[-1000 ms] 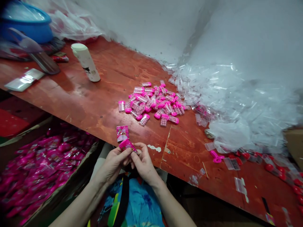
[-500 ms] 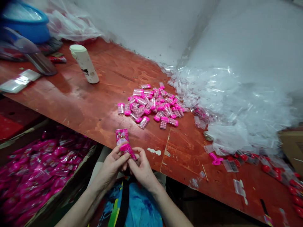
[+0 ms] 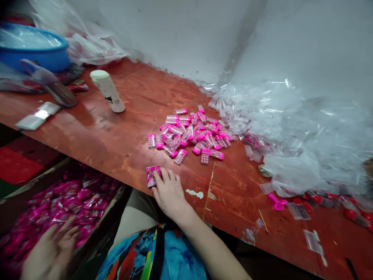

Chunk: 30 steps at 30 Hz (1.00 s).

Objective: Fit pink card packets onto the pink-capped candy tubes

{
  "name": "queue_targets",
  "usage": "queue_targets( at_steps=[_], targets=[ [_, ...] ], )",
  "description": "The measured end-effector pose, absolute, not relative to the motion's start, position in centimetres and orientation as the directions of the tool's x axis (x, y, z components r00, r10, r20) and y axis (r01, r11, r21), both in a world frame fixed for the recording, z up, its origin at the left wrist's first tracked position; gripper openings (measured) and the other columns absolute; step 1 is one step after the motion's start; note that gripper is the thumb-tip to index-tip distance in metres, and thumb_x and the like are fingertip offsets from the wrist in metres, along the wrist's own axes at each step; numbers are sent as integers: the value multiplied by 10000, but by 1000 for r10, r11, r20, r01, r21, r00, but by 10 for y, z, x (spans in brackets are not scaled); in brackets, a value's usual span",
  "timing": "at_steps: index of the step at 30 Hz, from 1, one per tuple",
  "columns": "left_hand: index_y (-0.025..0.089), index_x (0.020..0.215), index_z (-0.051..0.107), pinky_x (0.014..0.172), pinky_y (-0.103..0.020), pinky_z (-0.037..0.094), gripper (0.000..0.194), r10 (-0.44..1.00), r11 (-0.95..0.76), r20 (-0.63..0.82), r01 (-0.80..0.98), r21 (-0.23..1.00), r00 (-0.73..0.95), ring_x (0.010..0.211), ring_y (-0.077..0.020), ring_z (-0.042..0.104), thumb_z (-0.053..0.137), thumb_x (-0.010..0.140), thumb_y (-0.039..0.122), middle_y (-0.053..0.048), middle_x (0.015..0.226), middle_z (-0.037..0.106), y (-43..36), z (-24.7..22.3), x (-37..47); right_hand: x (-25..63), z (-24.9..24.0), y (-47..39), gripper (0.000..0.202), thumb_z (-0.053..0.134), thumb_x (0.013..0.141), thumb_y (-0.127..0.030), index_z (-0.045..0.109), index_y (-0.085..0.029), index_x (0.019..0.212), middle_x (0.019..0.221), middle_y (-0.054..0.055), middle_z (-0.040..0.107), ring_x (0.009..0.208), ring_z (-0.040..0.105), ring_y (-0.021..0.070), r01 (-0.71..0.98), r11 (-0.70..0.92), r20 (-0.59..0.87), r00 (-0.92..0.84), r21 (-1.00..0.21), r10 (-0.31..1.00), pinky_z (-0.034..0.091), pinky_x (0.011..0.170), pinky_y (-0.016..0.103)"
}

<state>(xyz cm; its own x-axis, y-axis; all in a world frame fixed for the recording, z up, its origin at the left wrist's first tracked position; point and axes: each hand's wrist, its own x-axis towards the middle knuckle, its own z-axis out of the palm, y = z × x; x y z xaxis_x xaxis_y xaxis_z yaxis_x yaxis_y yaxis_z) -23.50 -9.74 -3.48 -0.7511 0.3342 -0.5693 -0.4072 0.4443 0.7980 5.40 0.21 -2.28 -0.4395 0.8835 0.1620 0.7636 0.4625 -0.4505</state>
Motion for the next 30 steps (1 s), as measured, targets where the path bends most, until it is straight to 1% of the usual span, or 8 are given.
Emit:
queue_targets(
  at_steps=[3, 7, 14, 17, 19, 23, 27, 30],
  targets=[
    [209, 753, 593, 419, -198, 412, 113, 447, 329, -639, -549, 768, -626, 439, -80, 495, 665, 672, 241, 34, 702, 705, -82, -25, -187, 43, -41, 4, 478, 495, 910, -187, 459, -169, 1387, 1469, 159, 422, 1313, 334, 348, 832, 483, 177, -451, -272, 875, 338, 974, 515],
    [167, 936, 647, 402, -194, 359, 336, 719, 342, -520, -417, 842, -460, 458, -79, 507, 738, 690, 377, -25, 789, 710, -69, -14, -133, 43, -52, -4, 448, 461, 918, -133, 486, -154, 1364, 1443, 150, 461, 1317, 335, 317, 822, 504, 245, -448, -265, 860, 309, 992, 480],
    [138, 727, 656, 343, -215, 178, 439, 863, 473, -492, -157, 867, -117, 306, -61, 355, 602, 788, 569, -7, 489, 574, -39, -7, -95, 55, -44, -12, 355, 485, 928, -171, 579, -220, 1266, 1353, 139, 533, 1243, 435, 267, 763, 556, 419, -409, -331, 810, 294, 1030, 478],
    [144, 671, 630, 364, -197, 130, 385, 872, 455, -482, -222, 862, -84, 317, -45, 288, 650, 770, 516, 46, 374, 441, -26, -7, -89, 60, -39, -15, 393, 485, 916, -156, 561, -247, 1291, 1353, 129, 524, 1242, 450, 264, 688, 577, 429, -403, -441, 808, 304, 1037, 490],
    [147, 668, 622, 379, -183, 128, 337, 873, 432, -473, -259, 864, -119, 338, -40, 270, 703, 733, 468, 66, 357, 406, -21, -7, -87, 62, -36, -16, 417, 480, 908, -162, 535, -250, 1312, 1366, 122, 501, 1254, 450, 260, 576, 528, 406, -338, -625, 849, 339, 1035, 478],
    [148, 681, 644, 392, -183, 134, 321, 873, 426, -469, -259, 867, -133, 345, -40, 272, 745, 689, 452, 71, 360, 415, -17, -4, -81, 57, -32, -9, 393, 505, 910, -240, 476, -231, 1302, 1212, 94, 585, 1055, 592, 195, 184, 169, 155, -88, -968, 984, 487, 914, 365],
    [146, 626, 652, 402, -198, 184, 347, 885, 377, -408, -170, 911, -225, 349, -56, 321, 785, 624, 467, 59, 363, 438, -12, -4, -76, 51, -32, 9, 415, 566, 865, -230, 470, -212, 1269, 1096, 61, 658, 956, 647, 174, 31, 38, 36, -70, -999, 997, 515, 862, 322],
    [140, 618, 678, 408, -209, 217, 362, 883, 350, -347, -48, 935, -318, 364, -72, 353, 796, 594, 481, 50, 368, 451, -9, -8, -78, 56, -33, 20, 391, 517, 890, -206, 493, -220, 1280, 1099, 72, 684, 972, 666, 201, 237, 90, 71, -87, -967, 994, 509, 870, 346]
  ],
)
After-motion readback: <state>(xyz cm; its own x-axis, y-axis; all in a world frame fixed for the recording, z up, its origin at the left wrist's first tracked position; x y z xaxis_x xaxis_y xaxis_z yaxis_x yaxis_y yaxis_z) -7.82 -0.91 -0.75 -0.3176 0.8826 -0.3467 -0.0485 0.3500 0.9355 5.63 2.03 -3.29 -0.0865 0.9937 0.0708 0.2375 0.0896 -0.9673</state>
